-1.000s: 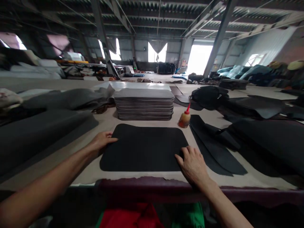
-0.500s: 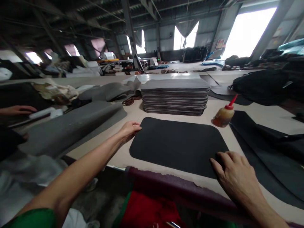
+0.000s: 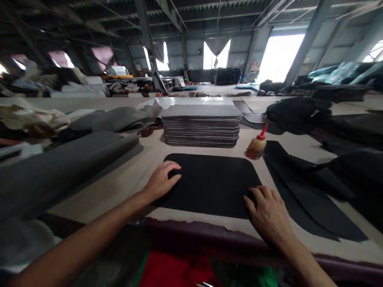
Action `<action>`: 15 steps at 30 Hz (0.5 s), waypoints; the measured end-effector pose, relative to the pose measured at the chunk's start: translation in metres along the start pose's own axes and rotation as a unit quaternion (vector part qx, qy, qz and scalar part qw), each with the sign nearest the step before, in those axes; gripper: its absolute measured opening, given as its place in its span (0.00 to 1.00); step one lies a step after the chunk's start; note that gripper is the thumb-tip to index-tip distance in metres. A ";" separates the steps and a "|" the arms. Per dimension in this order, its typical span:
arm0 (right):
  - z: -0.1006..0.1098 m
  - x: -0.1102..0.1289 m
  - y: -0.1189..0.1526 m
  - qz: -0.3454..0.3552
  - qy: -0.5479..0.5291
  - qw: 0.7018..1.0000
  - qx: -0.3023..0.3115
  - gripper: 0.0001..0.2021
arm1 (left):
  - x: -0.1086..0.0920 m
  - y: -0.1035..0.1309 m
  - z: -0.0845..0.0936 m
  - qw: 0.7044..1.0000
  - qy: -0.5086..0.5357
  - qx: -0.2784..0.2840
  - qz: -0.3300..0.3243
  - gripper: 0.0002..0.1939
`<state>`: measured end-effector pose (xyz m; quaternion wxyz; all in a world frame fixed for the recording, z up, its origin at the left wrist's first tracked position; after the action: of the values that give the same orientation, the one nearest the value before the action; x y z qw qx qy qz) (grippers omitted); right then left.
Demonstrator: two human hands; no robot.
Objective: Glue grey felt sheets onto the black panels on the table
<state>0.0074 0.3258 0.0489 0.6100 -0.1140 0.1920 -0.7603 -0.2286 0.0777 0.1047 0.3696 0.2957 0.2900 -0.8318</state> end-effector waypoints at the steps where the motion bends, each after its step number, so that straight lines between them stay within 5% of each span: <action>1: 0.000 0.002 -0.001 0.006 0.003 1.000 0.004 0.21 | -0.019 0.009 -0.013 0.999 0.001 0.025 -0.040 0.09; 4: 0.000 0.003 -0.001 0.010 -0.002 1.000 0.003 0.19 | -0.064 0.035 -0.051 0.984 -0.016 0.082 -0.155 0.11; 6: -0.003 0.002 0.001 0.017 -0.016 1.000 0.000 0.19 | -0.077 0.046 -0.074 0.970 -0.047 0.122 -0.206 0.15; 10: -0.019 -0.019 0.004 0.005 -0.091 0.996 -0.005 0.19 | -0.069 0.050 -0.100 0.958 -0.093 0.176 -0.208 0.21; 15: -0.029 -0.086 -0.030 -0.086 -0.198 0.975 -0.058 0.25 | -0.057 0.046 -0.104 0.962 -0.083 0.191 -0.176 0.23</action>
<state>-0.0116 0.4188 0.0411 0.5603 -0.3138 0.1003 -0.7599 -0.1320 0.1502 0.0642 0.1769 0.2355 0.1416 -0.9451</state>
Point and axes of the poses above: each hand's wrist, its own y-axis away from the middle knuckle, its own z-axis out of the back of the hand, x = y × z, the point moved 10 cm from there along -y, towards the middle knuckle, and after that the axes turned 11 degrees about z, right-handed, at the moved point
